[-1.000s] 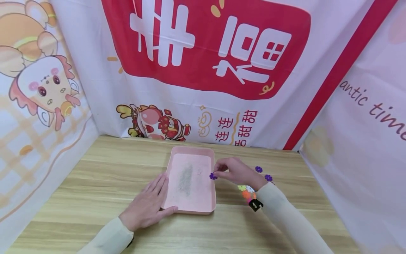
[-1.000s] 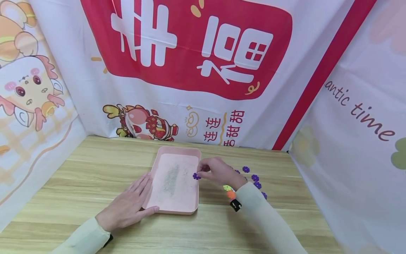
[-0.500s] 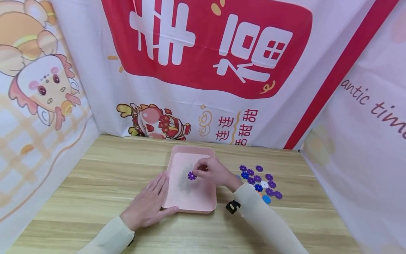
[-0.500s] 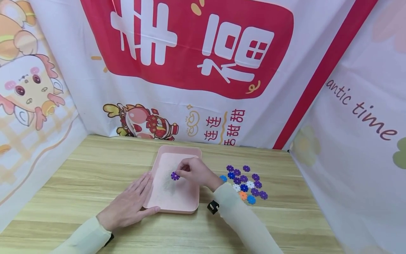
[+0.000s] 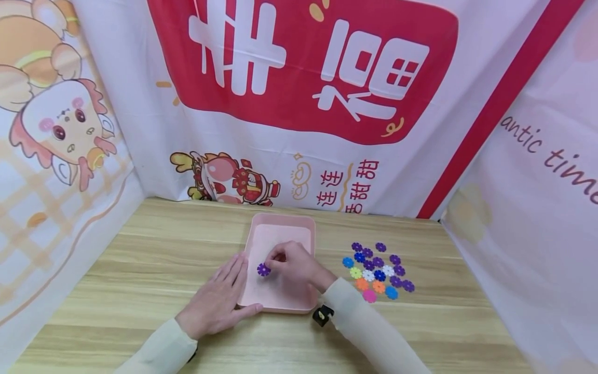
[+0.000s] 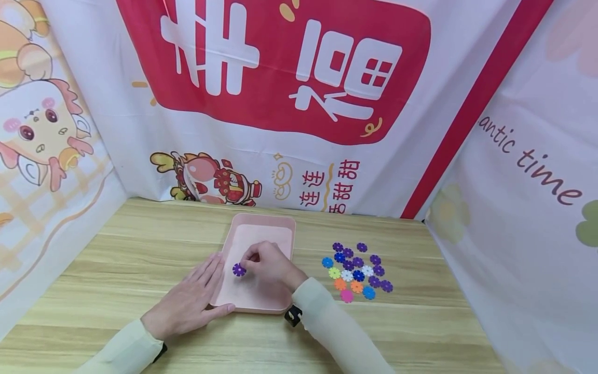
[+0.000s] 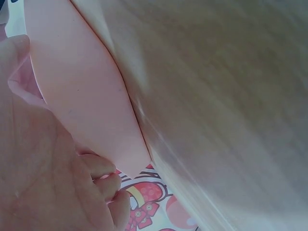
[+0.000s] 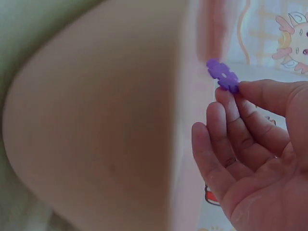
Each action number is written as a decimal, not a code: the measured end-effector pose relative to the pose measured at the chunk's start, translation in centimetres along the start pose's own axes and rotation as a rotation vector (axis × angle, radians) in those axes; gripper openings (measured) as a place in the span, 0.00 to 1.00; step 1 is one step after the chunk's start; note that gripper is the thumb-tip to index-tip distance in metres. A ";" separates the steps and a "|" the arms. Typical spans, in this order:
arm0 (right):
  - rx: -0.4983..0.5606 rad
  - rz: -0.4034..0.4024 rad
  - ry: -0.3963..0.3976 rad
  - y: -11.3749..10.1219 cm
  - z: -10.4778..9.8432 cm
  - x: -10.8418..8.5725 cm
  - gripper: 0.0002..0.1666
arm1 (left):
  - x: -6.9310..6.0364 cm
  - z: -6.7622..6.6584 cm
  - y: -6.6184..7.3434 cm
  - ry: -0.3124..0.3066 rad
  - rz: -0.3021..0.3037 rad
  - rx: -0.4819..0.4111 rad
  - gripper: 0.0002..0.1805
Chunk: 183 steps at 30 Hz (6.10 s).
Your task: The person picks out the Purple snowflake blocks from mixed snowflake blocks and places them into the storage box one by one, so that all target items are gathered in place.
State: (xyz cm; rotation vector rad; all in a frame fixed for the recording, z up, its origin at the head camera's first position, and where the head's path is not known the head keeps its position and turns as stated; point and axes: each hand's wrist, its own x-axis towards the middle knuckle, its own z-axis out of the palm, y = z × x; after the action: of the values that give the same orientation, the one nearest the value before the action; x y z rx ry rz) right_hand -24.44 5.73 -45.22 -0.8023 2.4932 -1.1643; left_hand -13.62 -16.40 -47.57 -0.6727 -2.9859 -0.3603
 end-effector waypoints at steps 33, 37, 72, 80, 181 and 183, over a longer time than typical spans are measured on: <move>-0.202 0.030 -0.105 -0.3 3.5 0.2 0.06 | -0.1 0.1 -0.1 0.004 0.009 -0.009 0.57; -0.213 0.042 -0.100 -0.3 2.9 0.1 0.04 | -0.1 0.1 0.0 0.007 0.007 -0.005 0.58; -0.296 0.050 0.067 5.5 -11.8 -0.9 0.09 | 0.4 -0.3 -0.1 -0.112 -0.058 -0.051 0.60; -0.359 0.059 0.110 9.4 -14.7 -2.1 0.12 | 0.2 -0.3 -0.1 -0.096 -0.044 -0.046 0.59; -0.350 -0.078 -0.017 4.2 -10.6 -0.9 0.06 | 0.2 0.0 0.0 -0.082 -0.028 -0.053 0.59; -0.355 -0.093 -0.031 3.5 -10.2 -0.4 0.06 | 0.3 -0.1 0.0 -0.083 -0.031 -0.053 0.58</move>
State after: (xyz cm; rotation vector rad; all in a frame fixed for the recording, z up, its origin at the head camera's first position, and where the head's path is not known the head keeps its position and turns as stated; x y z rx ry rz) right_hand -30.11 14.04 -41.38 -1.0245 2.7004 -0.7348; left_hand -13.86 -16.33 -47.43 -0.6633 -3.0784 -0.4246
